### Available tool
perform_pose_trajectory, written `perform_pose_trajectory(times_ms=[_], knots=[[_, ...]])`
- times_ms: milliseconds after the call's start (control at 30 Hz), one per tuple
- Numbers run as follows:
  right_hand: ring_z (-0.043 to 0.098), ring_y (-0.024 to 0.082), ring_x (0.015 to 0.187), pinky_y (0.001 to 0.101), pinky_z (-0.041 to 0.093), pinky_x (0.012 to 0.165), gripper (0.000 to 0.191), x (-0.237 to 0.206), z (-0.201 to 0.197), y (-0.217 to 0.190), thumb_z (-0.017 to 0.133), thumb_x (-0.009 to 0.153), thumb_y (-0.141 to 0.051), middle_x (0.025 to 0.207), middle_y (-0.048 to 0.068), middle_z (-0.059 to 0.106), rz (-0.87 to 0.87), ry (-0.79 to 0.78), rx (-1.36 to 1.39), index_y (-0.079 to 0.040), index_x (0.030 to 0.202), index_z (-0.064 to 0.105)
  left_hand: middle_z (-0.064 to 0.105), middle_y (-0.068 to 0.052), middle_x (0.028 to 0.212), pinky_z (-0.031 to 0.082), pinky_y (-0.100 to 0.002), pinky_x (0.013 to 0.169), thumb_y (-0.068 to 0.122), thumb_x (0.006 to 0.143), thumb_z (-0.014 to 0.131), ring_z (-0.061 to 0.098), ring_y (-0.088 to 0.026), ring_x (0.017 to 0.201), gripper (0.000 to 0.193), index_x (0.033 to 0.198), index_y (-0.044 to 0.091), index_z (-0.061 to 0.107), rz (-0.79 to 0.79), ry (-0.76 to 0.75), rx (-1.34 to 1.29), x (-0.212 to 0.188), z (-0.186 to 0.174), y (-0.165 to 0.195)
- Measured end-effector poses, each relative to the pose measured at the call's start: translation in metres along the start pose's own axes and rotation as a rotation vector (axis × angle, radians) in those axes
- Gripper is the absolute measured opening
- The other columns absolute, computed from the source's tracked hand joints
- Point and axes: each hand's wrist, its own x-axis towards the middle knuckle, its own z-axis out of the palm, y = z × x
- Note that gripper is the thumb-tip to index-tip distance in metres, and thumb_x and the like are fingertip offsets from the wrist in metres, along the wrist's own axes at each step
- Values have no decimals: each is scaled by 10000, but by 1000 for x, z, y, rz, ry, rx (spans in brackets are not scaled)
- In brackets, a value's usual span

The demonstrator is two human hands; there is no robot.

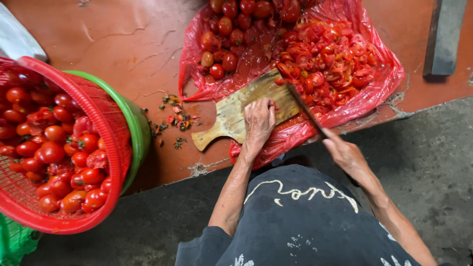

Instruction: The person slices whole tomatoes on a wooden cutting board using a knife. Sliced pieces are placed into a red plastic bag on the table. The person repeatedly picks tomatoes from a red basket, slices them, and transfers the slices to the bag.

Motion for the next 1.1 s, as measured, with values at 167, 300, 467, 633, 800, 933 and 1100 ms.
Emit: perform_pose_trajectory(times_ms=[167,300,467,633,800,933,1100], knots=[[716,363,1081,432,571,866,448,7,6,-3,559,1045,-287,1184,218,715,-332,187,-49,-198,1484,546,640,-50,910,544,-426,743,106,1004,601,648,-233,833,45,969,115,629,-321,46,-153,0,-43,-42],[725,358,1026,435,574,841,466,16,27,-21,577,987,-281,1188,195,721,-475,15,-66,-186,1443,563,728,-109,1052,526,-494,861,127,1004,576,690,-337,952,205,1206,98,595,-538,147,82,-24,-134,-93],[731,377,987,460,571,830,431,27,32,-23,572,1017,-287,1151,195,739,-445,28,-98,-204,1439,575,690,-205,1159,533,-476,770,137,913,643,699,-408,974,82,995,131,649,-247,339,618,-40,-177,-117],[735,387,947,460,578,783,418,38,7,-10,561,1067,-298,1065,221,736,-351,252,-108,-188,1469,576,732,-152,1004,559,-443,779,152,973,643,710,-349,896,119,1041,77,705,-333,240,282,6,-130,-112],[764,342,809,445,590,755,464,32,9,-14,562,1054,-329,872,218,731,-154,115,-173,-239,1510,555,667,-172,1191,455,-476,884,236,918,668,609,-306,1062,408,1256,11,622,-25,110,459,76,-57,-95],[758,340,924,425,590,762,442,22,28,-24,565,1020,-297,1030,186,759,-317,133,-3,-187,1448,559,631,-165,1055,398,-471,785,265,826,709,563,-304,955,527,1275,11,604,-46,-25,581,109,-30,-98],[737,361,1016,408,567,780,427,11,39,-28,575,1031,-246,1138,222,735,-451,191,125,-133,1442,552,627,-145,1008,395,-472,791,267,805,703,568,-292,963,484,1225,47,607,-33,-84,581,118,-31,-101]])
